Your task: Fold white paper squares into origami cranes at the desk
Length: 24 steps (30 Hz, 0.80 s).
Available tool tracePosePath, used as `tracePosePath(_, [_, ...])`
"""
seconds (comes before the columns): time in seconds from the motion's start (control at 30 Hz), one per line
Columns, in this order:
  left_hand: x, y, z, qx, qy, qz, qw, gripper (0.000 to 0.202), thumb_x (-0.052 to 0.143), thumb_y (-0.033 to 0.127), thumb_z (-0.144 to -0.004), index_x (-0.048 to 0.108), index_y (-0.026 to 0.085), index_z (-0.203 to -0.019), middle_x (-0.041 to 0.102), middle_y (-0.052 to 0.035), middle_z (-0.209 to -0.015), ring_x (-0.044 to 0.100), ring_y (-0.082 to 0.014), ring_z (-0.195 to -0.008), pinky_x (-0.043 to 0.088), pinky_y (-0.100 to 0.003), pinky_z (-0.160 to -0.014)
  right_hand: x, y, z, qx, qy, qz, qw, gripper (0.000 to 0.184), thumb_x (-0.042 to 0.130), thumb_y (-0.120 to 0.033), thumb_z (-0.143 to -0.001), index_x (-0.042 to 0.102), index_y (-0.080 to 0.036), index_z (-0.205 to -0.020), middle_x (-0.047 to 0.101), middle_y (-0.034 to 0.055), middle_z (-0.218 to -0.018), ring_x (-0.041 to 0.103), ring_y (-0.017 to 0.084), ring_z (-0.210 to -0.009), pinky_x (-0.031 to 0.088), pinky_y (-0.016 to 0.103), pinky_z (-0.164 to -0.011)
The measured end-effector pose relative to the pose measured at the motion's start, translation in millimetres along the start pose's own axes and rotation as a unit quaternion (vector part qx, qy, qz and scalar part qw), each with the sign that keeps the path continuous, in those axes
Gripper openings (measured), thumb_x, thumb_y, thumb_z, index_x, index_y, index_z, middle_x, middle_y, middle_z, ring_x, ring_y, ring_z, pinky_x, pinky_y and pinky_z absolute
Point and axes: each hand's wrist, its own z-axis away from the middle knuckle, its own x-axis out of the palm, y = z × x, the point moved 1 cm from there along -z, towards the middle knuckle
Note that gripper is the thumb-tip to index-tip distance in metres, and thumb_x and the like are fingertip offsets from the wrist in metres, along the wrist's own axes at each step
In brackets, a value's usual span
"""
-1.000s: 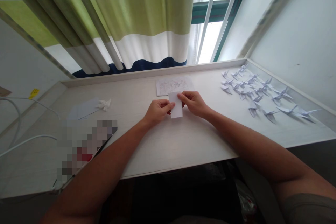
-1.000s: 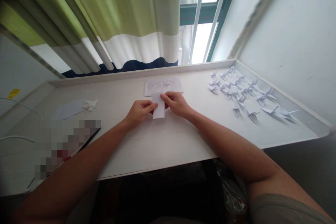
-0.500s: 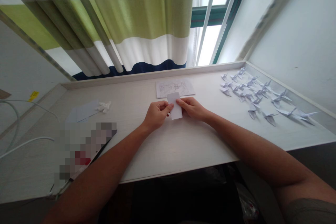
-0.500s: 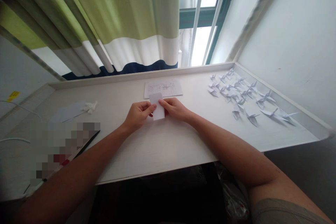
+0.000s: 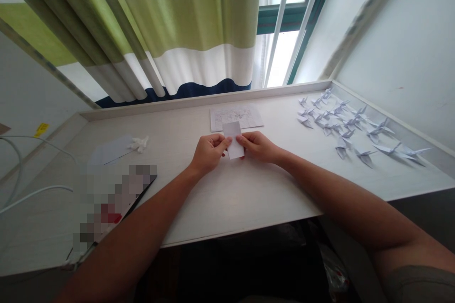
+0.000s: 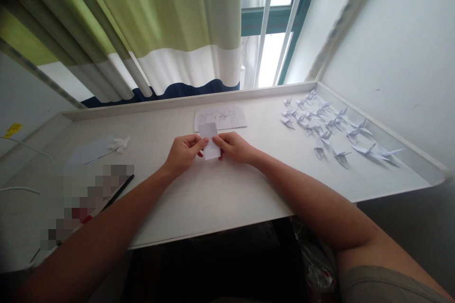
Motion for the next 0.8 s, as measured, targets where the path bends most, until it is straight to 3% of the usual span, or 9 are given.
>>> tracePosePath(0.17, [-2.6, 1, -2, 0.006, 0.008, 0.008, 1.0, 0.045, 0.086, 0.058, -0.075, 0.072, 0.015, -0.067, 0.066, -0.0019, -0.062, 0.059, -0.0125, -0.057, 0.054, -0.025, -0.054, 1, -2, 1, 0.013, -0.013, -0.018, 1.0, 0.061, 0.051, -0.073, -0.1, 0.063, -0.018, -0.076, 0.068, 0.0032, -0.062, 0.059, 0.014, -0.058, 0.045, 0.028, -0.06])
tracePosePath(0.3, [-6.6, 4, -3, 0.013, 0.018, 0.007, 1.0, 0.046, 0.087, 0.058, -0.074, 0.072, 0.015, -0.066, 0.065, -0.0013, -0.061, 0.057, -0.0117, -0.056, 0.054, -0.025, -0.054, 2, -6, 2, 0.011, -0.037, -0.039, 0.998, 0.059, 0.059, -0.073, -0.097, 0.064, -0.017, -0.08, 0.07, 0.0039, -0.067, 0.063, 0.015, -0.063, 0.048, 0.029, -0.066])
tracePosePath(0.67, [-10.9, 0, -8, -0.002, 0.01, 0.026, 1.0, 0.046, 0.084, 0.059, -0.077, 0.073, 0.016, -0.066, 0.067, -0.0023, -0.062, 0.06, -0.0125, -0.057, 0.055, -0.024, -0.053, 3, -2, 2, 0.016, -0.045, -0.021, 0.999, 0.06, 0.055, -0.071, -0.099, 0.065, -0.017, -0.076, 0.072, 0.0053, -0.07, 0.061, 0.014, -0.065, 0.048, 0.03, -0.07])
tracePosePath(0.8, [-10.9, 1, -7, 0.0, 0.005, 0.033, 0.999, 0.048, 0.083, 0.061, -0.079, 0.073, 0.016, -0.068, 0.069, -0.0033, -0.064, 0.062, -0.0135, -0.059, 0.055, -0.024, -0.053, 3, -2, 2, 0.006, -0.044, 0.005, 0.999, 0.061, 0.052, -0.07, -0.1, 0.06, -0.019, -0.069, 0.068, 0.0032, -0.065, 0.055, 0.013, -0.062, 0.044, 0.03, -0.067])
